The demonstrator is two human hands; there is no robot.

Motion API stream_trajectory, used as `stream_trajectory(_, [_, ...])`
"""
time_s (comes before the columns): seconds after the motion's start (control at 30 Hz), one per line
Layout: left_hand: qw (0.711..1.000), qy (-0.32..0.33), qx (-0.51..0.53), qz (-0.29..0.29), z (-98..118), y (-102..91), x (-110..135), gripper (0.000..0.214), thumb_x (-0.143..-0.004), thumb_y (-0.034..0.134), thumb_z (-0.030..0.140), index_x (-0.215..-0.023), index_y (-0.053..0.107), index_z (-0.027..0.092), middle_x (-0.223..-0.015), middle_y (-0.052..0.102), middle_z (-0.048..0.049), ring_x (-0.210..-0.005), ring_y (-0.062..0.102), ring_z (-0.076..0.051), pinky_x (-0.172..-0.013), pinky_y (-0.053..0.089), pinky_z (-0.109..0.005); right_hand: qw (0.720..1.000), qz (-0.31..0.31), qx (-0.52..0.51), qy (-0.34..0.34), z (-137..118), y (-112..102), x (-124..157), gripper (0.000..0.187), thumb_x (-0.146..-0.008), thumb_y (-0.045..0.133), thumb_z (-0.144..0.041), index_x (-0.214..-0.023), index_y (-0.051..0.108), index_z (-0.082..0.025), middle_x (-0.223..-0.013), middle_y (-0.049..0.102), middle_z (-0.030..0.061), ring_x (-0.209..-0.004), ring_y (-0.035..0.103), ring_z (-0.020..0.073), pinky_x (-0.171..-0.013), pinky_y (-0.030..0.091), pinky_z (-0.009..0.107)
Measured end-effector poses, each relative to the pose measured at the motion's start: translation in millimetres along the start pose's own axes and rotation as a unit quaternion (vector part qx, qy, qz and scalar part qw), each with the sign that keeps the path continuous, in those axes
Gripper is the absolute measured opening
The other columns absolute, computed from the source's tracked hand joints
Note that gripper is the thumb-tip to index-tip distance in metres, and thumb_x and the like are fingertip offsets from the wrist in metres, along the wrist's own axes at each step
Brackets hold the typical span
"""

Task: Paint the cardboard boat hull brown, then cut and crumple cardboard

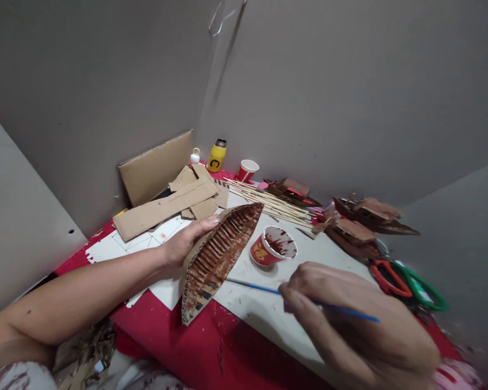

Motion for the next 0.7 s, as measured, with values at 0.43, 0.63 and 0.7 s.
stream_trajectory(0.43, [0.983,-0.075,0.127,0.110,6,2.2,-5,0.027,-0.088,0.052,0.027,-0.083,0.075,0.014,-0.074,0.077,-0.0043,-0.068,0.071,-0.018,-0.079,0.054,-0.030,0.996,-0.025,-0.007,-0.087,-6,14,-6,0.014,-0.097,0.053,-0.010,-0.102,0.062,-0.019,-0.077,0.077,0.0027,-0.070,0.074,0.0149,-0.068,0.059,0.026])
stream_trajectory(0.63, [0.980,-0.083,0.133,0.121,7,-2.2,-5,0.022,-0.085,0.059,0.030,-0.084,0.075,0.014,-0.076,0.078,-0.0039,-0.069,0.072,-0.017,-0.077,0.055,-0.028,0.999,-0.041,0.016,-0.022,-5,0,-2,0.014,-0.098,0.052,-0.011,-0.093,0.060,-0.021,-0.072,0.073,0.0008,-0.062,0.068,0.0130,-0.060,0.055,0.025])
stream_trajectory(0.7, [0.981,-0.094,0.127,0.117,5,-3.6,-5,0.021,-0.082,0.064,0.031,-0.086,0.074,0.013,-0.076,0.078,-0.0051,-0.070,0.072,-0.018,-0.079,0.054,-0.029,0.999,-0.036,0.002,-0.017,-7,0,-1,0.012,-0.098,0.054,-0.012,-0.100,0.060,-0.022,-0.077,0.075,0.0011,-0.068,0.071,0.0134,-0.066,0.057,0.025])
Point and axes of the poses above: each hand's wrist, its own x-axis away from the middle knuckle, its own y-axis out of the palm, z = x × y, the point moved 2 cm from there along -x, towards the middle knuckle
